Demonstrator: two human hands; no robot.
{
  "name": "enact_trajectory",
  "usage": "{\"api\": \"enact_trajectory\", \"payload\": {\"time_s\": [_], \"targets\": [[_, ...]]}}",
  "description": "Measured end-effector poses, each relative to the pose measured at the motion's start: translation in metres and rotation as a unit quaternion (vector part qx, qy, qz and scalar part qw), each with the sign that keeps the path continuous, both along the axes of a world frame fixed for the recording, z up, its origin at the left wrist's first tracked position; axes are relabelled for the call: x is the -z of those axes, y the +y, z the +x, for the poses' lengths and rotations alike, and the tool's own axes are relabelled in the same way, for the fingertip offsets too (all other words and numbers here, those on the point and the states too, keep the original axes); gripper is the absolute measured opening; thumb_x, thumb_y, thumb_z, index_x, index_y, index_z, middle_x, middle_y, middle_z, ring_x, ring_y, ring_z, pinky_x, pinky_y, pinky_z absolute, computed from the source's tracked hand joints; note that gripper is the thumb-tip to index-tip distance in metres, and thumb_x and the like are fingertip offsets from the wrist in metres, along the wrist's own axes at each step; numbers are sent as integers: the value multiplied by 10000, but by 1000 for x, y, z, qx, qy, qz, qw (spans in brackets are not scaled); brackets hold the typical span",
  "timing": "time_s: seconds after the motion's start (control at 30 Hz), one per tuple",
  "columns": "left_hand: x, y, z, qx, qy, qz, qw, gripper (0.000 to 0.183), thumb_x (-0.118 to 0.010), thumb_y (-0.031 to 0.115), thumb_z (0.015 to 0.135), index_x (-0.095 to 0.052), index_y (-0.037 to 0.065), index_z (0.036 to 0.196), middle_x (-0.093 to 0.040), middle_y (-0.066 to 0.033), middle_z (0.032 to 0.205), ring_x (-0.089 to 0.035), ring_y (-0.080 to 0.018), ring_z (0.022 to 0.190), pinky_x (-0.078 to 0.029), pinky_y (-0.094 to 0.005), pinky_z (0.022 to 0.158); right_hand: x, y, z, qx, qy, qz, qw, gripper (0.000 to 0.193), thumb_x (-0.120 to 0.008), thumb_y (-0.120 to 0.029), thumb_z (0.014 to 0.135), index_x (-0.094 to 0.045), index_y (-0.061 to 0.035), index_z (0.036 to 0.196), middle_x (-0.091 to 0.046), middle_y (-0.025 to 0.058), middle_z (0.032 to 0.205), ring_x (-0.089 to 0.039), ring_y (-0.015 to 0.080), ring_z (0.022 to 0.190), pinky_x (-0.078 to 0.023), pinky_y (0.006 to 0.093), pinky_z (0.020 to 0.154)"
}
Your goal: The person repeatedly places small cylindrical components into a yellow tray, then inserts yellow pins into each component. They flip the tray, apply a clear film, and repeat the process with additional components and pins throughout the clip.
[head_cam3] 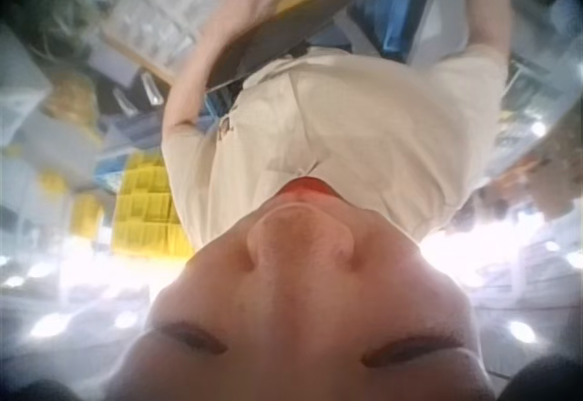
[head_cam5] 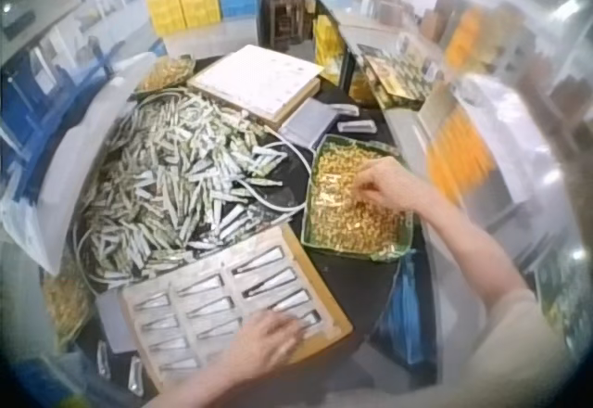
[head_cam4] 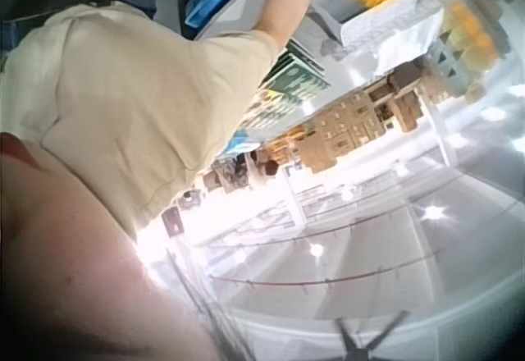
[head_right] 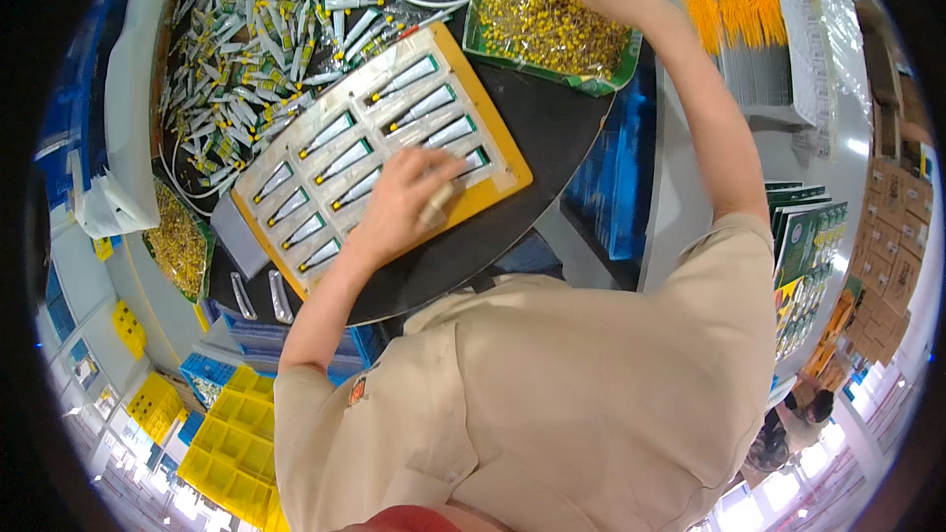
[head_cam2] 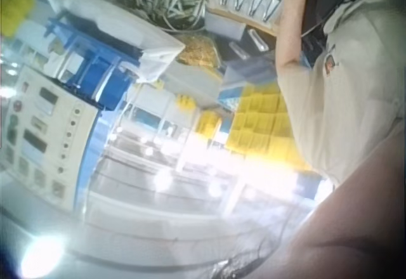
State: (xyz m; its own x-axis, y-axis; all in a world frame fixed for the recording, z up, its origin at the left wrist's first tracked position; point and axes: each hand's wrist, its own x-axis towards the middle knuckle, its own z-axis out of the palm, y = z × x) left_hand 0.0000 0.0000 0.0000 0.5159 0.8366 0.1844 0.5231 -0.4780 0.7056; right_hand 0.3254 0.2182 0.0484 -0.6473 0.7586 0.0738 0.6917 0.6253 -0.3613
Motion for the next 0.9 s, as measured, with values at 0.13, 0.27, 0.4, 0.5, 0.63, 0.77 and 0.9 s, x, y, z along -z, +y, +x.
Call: {"api": "enact_trajectory", "payload": {"time_s": [0.13, 0.27, 0.4, 0.5, 0.63, 0.77, 0.9], "targets": [[5, 27, -5, -121, -3, 51, 991, 452, -530, 131, 958, -518, 54, 1404, -452, -201, 1457, -398, -399, 1357, -302, -492, 1141, 1, -4, 5, 5, -12, 5, 1000, 153, -721, -59, 750, -733, -42, 901, -684, 168, 899, -669, 350, 872, -538, 420, 785], [18, 35, 26, -142, 134, 77, 978, 614, -479, 328, 1017, -305, 52, 1537, -228, -202, 1616, -159, -402, 1505, -136, -562, 1201, 6, -7, 0, 17, 12, -7, 1000, 132, -706, -68, 761, -725, -38, 888, -686, 173, 885, -673, 359, 858, -539, 437, 780], [22, 26, 39, -77, 286, 12, 955, 709, -537, 312, 961, -263, 36, 1554, -220, -177, 1628, -171, -325, 1522, -102, -572, 1199, 6, -9, 9, 28, -1, 22, 999, 157, -687, -106, 892, -730, -45, 1030, -682, 95, 982, -680, 260, 906, -539, 340, 807], [8, 37, 44, -93, 260, 17, 961, 726, -536, 341, 980, -239, 6, 1551, -212, -192, 1626, -162, -349, 1519, -102, -570, 1198, 11, -10, 9, 2, -8, 18, 1000, 160, -712, -56, 852, -725, -29, 1010, -680, 92, 956, -680, 249, 893, -539, 333, 795], [-7, 110, 103, -76, 16, 194, 978, 930, -730, 312, 839, -217, -38, 1531, -293, -249, 1566, -218, -393, 1490, -147, -570, 1190, -1, -17, 7, 10, 49, -24, 998, 144, -732, -53, 793, -748, -45, 936, -696, 107, 957, -686, 270, 880, -549, 357, 790], [-18, 182, 167, -56, -104, 135, 984, 971, -806, 241, 734, -266, 2, 1504, -543, -224, 1350, -472, -391, 1316, -270, -563, 1150, -14, -22, 8, 66, 71, -78, 992, 143, -687, -24, 795, -728, -23, 931, -706, 102, 951, -679, 254, 805, -539, 326, 760], [3, 208, 176, -12, -115, -22, 993, 669, -761, 191, 768, -482, 67, 1363, -696, -164, 1068, -643, -371, 1048, -416, -536, 1034, -9, -13, 23, 76, 186, -145, 969, 144, -695, -44, 824, -732, -21, 961, -716, 72, 904, -684, 157, 813, -531, 281, 758]]}}
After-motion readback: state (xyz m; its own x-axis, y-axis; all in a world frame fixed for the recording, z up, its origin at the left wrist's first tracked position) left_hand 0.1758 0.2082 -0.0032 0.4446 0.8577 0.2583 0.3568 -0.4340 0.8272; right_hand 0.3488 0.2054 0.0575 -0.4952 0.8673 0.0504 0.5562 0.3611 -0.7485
